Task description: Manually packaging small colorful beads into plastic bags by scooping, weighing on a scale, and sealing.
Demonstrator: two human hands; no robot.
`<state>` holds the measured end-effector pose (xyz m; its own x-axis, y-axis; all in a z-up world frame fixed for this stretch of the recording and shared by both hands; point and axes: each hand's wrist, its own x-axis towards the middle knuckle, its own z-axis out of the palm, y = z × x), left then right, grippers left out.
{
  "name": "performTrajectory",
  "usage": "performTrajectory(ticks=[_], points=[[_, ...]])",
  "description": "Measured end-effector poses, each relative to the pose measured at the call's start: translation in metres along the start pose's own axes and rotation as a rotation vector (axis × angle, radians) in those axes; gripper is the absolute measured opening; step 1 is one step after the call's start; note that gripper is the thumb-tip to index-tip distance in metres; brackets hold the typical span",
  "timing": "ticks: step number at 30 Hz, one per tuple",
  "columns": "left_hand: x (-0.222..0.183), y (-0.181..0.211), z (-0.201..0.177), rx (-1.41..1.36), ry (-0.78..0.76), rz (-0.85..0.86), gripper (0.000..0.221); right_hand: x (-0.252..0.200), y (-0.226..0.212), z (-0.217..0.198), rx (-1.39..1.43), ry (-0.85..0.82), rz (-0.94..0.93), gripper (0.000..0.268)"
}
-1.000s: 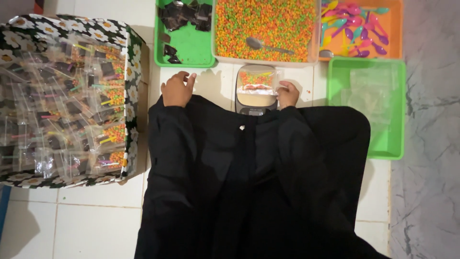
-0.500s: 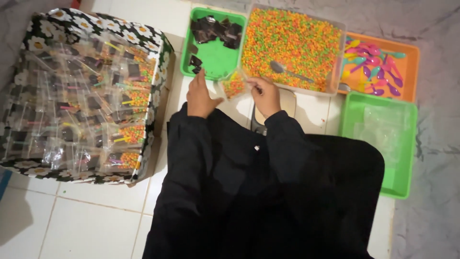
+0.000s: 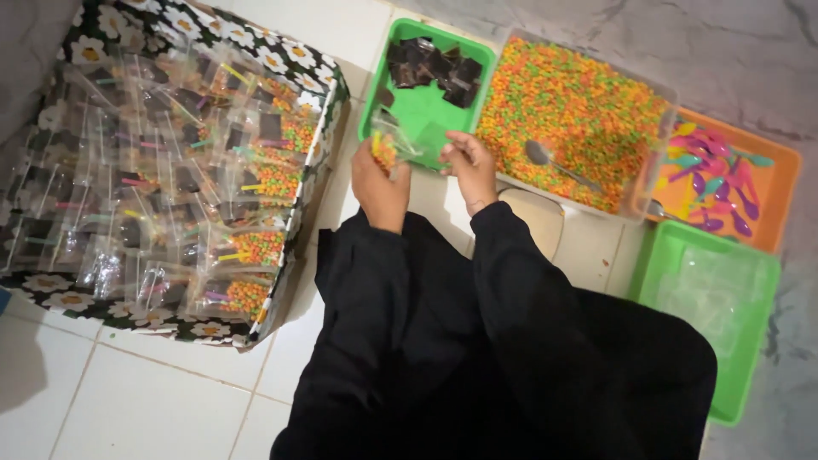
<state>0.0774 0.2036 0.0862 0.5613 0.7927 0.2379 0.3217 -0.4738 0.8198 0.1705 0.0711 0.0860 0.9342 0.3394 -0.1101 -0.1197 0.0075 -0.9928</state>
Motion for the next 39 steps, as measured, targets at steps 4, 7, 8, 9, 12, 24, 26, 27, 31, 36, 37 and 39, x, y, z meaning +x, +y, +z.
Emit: performTrajectory(ticks=[4, 7, 8, 9, 12, 24, 26, 27, 31, 36, 37, 39], points=[[0.009, -0.018, 0.017, -0.234, 0.217, -0.214, 0.084, 0.053, 0.073, 0.002, -0.196, -0.049, 0.032, 0.024], [0.007, -0.031, 0.022, -0.459, 0.256, -0.364, 0.085, 0.075, 0.117, 0.012, -0.684, -0.224, -0.133, 0.033], [0.006, -0.029, 0.022, -0.494, 0.238, -0.338, 0.088, 0.079, 0.129, 0.018, -0.846, -0.287, -0.254, 0.033], [0.005, -0.028, 0.020, -0.527, 0.218, -0.313, 0.091, 0.083, 0.141, 0.024, -1.004, -0.348, -0.375, 0.036], [0.003, -0.035, 0.032, -0.568, 0.186, -0.311, 0.093, 0.078, 0.126, 0.056, -1.068, -0.469, -0.302, 0.041], [0.006, -0.013, 0.028, -0.891, 0.049, -0.110, 0.088, 0.057, 0.083, 0.042, -0.336, 0.010, -0.139, 0.021], [0.006, -0.015, 0.028, -0.892, 0.018, -0.112, 0.085, 0.039, 0.050, 0.025, 0.062, 0.113, 0.105, 0.022], [0.006, -0.015, 0.028, -0.886, -0.010, -0.107, 0.082, 0.030, 0.032, 0.016, 0.472, 0.207, 0.341, 0.028], [0.003, 0.000, 0.018, -0.804, -0.082, -0.054, 0.079, 0.002, 0.026, -0.034, 0.678, 0.078, 0.365, 0.015], [0.000, 0.006, 0.017, -0.402, -0.199, 0.125, 0.081, -0.061, -0.046, -0.054, 0.808, 0.015, 0.367, 0.020], [-0.001, 0.015, 0.009, -0.413, -0.201, 0.136, 0.081, -0.068, -0.044, -0.063, 0.807, 0.019, 0.351, 0.020], [-0.005, 0.031, -0.008, -0.254, -0.310, 0.144, 0.088, -0.083, -0.040, -0.080, 0.961, -0.001, 0.362, 0.021]])
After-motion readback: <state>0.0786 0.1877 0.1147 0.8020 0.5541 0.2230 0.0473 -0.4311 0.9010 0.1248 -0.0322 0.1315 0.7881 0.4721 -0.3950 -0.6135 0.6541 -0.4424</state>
